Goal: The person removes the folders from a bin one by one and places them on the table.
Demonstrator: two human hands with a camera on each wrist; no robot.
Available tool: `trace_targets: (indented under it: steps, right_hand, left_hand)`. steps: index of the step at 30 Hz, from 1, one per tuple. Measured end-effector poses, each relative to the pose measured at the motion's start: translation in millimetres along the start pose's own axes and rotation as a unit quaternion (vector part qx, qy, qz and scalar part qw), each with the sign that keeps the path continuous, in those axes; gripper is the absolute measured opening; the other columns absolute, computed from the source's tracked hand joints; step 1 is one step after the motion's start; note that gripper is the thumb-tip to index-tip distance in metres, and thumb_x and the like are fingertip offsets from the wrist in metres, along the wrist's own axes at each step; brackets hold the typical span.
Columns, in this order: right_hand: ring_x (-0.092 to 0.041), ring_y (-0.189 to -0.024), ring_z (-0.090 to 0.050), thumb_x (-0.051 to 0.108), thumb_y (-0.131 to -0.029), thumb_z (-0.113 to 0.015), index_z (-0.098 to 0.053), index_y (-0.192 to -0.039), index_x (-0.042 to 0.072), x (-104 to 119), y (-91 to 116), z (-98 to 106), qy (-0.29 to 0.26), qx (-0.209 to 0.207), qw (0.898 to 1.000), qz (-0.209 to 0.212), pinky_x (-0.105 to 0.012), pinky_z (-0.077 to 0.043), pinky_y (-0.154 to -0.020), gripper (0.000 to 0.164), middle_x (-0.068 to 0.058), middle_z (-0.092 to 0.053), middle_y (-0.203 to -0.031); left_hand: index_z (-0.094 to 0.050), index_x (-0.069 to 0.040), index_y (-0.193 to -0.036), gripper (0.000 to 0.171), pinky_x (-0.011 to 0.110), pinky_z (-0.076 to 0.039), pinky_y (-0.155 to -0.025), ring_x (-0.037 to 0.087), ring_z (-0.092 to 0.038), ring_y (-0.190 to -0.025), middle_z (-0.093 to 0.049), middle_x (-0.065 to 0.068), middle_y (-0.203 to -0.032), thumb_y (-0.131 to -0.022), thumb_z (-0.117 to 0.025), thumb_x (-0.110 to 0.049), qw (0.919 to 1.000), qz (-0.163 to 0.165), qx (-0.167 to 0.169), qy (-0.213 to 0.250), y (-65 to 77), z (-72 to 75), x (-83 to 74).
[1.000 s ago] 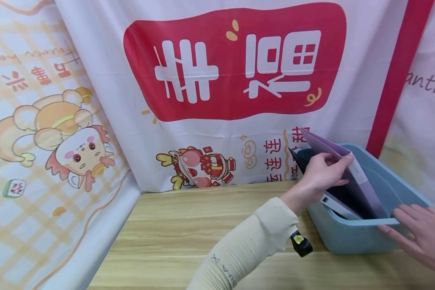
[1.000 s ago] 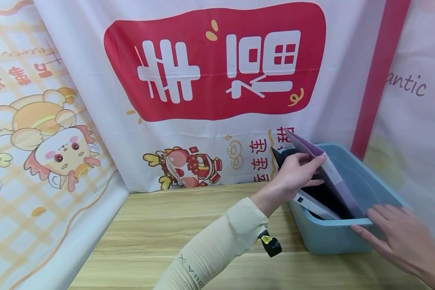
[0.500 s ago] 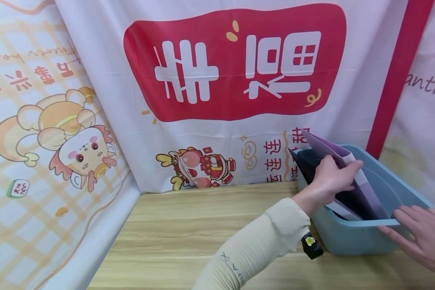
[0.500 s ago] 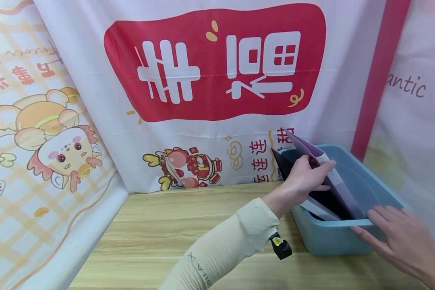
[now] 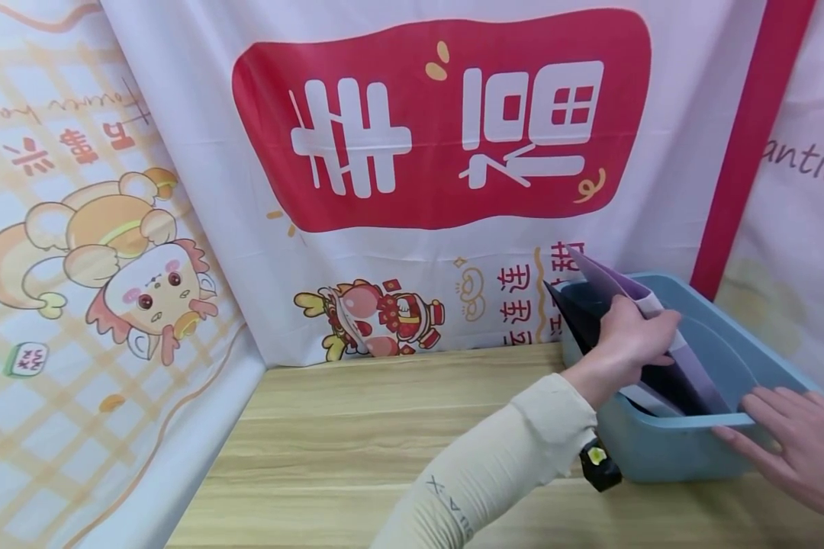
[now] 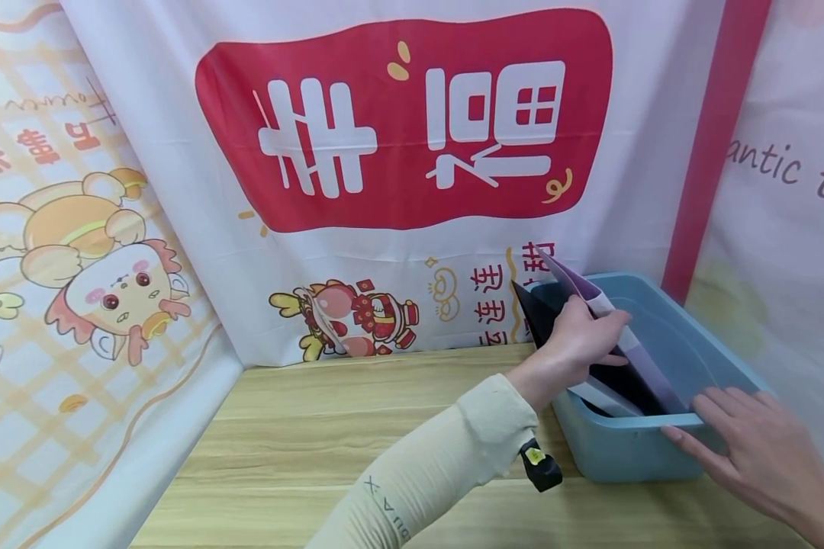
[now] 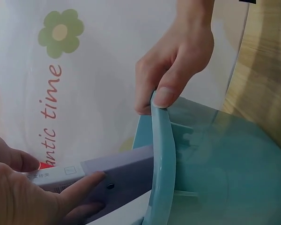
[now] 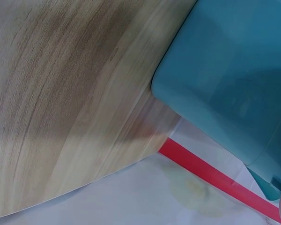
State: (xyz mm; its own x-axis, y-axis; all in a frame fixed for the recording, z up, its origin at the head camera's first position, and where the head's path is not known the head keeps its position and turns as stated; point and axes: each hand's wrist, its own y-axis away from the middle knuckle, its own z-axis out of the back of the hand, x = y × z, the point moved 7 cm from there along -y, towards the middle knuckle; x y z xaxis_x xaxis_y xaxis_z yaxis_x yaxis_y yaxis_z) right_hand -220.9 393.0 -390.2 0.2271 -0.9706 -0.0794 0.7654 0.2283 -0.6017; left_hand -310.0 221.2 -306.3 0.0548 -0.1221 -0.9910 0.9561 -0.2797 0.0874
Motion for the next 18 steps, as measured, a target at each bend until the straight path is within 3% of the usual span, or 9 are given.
trace_targets:
  steps: [8,14,18]
  right_hand:
    - [-0.016,-0.067,-0.043,0.054,-0.082,-0.078,-0.050,-0.074,0.023,1,1,-1,0.006,0.017,1.000,-0.006,-0.039,-0.038,-0.060,0.043,0.008,-0.042,-0.069]
    - [-0.017,-0.069,-0.046,0.055,-0.084,-0.076,-0.051,-0.075,0.023,2,1,-4,0.008,0.039,0.999,-0.017,-0.043,-0.044,-0.063,0.042,0.008,-0.045,-0.070]
    - [-0.017,-0.069,-0.047,0.056,-0.085,-0.075,-0.049,-0.075,0.024,2,0,-4,0.011,0.044,0.999,-0.018,-0.043,-0.043,-0.063,0.042,0.008,-0.045,-0.071]
  left_hand:
    - [-0.058,-0.013,-0.112,0.019,0.046,-0.063,-0.075,0.021,-0.070,-0.081,-0.062,0.004,-0.095,-0.098,-0.069,-0.018,0.9997,0.008,-0.007,0.024,3.9,3.8,-1.8]
    - [-0.061,-0.010,-0.105,0.013,0.045,-0.064,-0.071,0.021,-0.069,-0.081,-0.061,0.006,-0.093,-0.096,-0.069,-0.014,0.9983,-0.003,-0.023,0.054,4.3,8.0,-2.6]
    - [-0.060,-0.010,-0.104,0.012,0.045,-0.064,-0.071,0.021,-0.067,-0.080,-0.059,0.006,-0.092,-0.097,-0.068,-0.014,0.9972,-0.009,-0.016,0.073,5.2,11.4,-5.0]
